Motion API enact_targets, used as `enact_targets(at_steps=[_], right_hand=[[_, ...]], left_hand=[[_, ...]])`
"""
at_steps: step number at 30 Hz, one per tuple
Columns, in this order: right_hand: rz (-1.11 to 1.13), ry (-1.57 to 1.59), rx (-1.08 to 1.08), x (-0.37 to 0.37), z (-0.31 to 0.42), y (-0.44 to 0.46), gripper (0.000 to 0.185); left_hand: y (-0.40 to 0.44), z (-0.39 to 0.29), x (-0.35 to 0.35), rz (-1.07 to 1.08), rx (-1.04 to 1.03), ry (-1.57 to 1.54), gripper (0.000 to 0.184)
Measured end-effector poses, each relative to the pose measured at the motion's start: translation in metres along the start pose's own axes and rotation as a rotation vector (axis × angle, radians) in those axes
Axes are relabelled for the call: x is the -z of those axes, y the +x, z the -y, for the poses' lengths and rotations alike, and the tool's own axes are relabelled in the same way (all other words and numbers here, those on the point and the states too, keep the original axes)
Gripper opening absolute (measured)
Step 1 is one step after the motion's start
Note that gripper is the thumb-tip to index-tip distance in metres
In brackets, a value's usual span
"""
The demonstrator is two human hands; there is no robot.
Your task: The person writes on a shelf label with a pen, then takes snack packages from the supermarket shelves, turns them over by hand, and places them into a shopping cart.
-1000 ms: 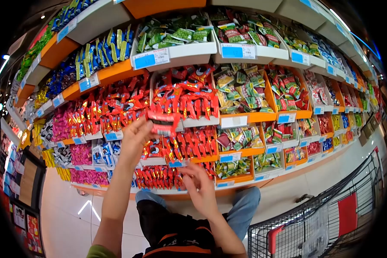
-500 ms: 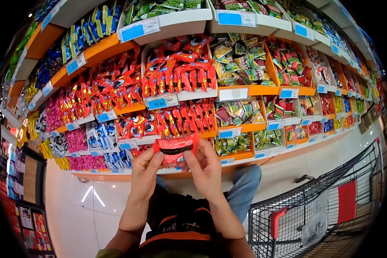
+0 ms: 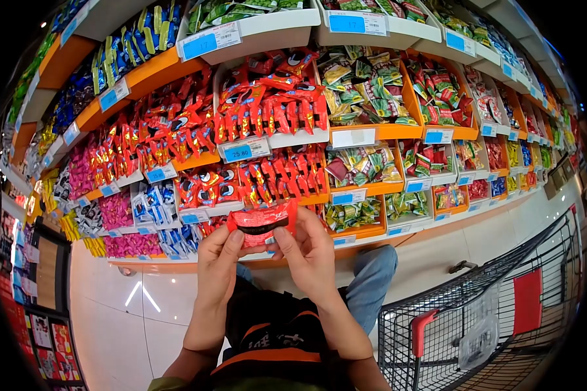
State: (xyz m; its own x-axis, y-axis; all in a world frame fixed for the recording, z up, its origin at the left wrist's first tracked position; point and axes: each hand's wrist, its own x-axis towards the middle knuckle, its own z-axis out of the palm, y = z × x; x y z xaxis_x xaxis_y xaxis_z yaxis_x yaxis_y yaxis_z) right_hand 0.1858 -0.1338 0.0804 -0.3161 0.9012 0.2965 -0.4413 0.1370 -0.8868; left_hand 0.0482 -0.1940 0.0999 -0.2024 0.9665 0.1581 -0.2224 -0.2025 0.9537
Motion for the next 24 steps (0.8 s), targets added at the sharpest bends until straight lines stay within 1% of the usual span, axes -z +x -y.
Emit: enact_targets(at_steps=[4, 7, 10, 16, 19, 24], right_hand=[[0.011, -0.002, 0.009, -0.001, 0.0006, -0.0005, 0.038], [0.015, 0.002, 0.012, -0.0021, 0.0012, -0.0007, 0.038], [0.017, -0.001, 0.012, -0.0022, 0.0005, -0.0011, 0.039], [0.017, -0.017, 0.018, -0.0045, 0.0017, -0.002, 0.039], [0.018, -0.033, 0.026, -0.0053, 0.0021, -0.0021, 0.039], [0.012, -0.049, 0.031, -0.0075, 0.003, -0.0025, 0.039]], left_hand=[[-0.0014, -0.0017, 0.0004, 0.004, -0.009, -0.011, 0.035], [-0.0018, -0.0022, -0.0036, -0.066, -0.038, 0.018, 0.03], [-0.0029, -0.0016, -0.0028, -0.072, -0.038, 0.013, 0.03], [-0.0044, -0.0029, -0.0019, -0.074, -0.039, -0.003, 0.031], [-0.0055, -0.0034, 0.0025, -0.011, -0.016, -0.016, 0.036], [-0.0058, -0.0038, 0.0034, -0.013, -0.01, -0.037, 0.035]])
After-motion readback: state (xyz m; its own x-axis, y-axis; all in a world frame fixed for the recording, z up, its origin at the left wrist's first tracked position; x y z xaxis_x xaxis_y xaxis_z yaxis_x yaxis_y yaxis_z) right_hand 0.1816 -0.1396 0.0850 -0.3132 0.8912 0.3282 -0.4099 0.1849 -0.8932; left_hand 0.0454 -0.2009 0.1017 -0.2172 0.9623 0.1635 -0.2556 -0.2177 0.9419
